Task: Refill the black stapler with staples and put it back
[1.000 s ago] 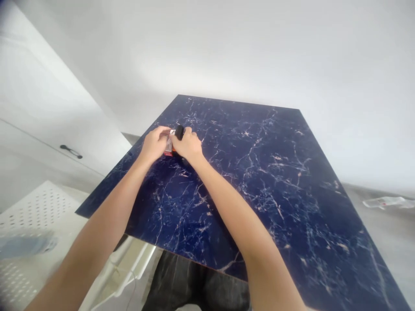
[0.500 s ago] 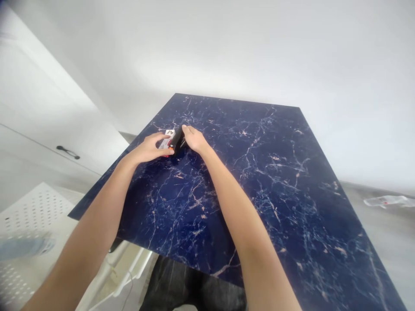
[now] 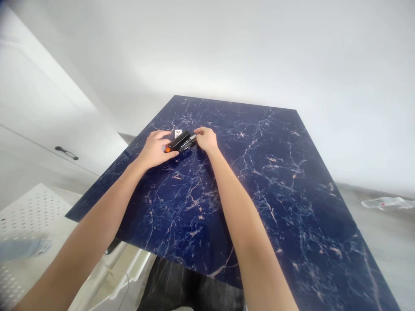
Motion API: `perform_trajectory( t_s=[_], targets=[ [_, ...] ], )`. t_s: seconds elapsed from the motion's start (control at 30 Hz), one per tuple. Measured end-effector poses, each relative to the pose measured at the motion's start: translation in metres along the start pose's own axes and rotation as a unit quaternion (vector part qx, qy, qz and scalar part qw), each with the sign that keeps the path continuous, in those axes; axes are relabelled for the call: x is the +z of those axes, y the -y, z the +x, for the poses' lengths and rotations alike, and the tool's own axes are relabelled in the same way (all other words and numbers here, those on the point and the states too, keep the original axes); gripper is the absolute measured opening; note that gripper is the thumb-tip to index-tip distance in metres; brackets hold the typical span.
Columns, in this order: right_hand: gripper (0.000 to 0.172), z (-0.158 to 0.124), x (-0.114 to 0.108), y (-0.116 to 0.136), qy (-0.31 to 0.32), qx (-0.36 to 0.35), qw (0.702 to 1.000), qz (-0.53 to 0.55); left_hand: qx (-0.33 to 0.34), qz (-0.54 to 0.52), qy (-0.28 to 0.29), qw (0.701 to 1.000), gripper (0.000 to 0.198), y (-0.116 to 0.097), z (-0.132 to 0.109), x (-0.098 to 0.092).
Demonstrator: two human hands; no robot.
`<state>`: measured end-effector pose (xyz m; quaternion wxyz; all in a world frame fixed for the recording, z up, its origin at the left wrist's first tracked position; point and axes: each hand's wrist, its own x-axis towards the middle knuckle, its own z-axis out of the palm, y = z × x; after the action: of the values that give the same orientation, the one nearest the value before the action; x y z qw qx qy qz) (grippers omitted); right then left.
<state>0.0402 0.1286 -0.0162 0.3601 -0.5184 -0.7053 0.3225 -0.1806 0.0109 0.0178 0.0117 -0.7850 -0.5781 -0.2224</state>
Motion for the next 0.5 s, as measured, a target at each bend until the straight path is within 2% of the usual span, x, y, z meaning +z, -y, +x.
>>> perform_trajectory(
  t_s=[0.1, 0.27, 0.5],
  targets=[
    [0.042, -0.006, -0.010, 0.009, 0.011, -0.042, 0.997, -0.057, -0.005, 0.003, -0.005, 1.000, 0.026, 0.002, 0.000, -0.004],
    [0.041, -0.018, -0.018, 0.026, 0.088, -0.142, 0.976, -0.139, -0.012, 0.003, -0.012, 1.000, 0.021, 0.011, 0.000, -0.006],
    [0.046, -0.023, -0.030, 0.032, 0.095, -0.202, 0.931, -0.289, -0.005, 0.006, -0.019, 1.000, 0.024, 0.015, 0.000, -0.003]
  ],
)
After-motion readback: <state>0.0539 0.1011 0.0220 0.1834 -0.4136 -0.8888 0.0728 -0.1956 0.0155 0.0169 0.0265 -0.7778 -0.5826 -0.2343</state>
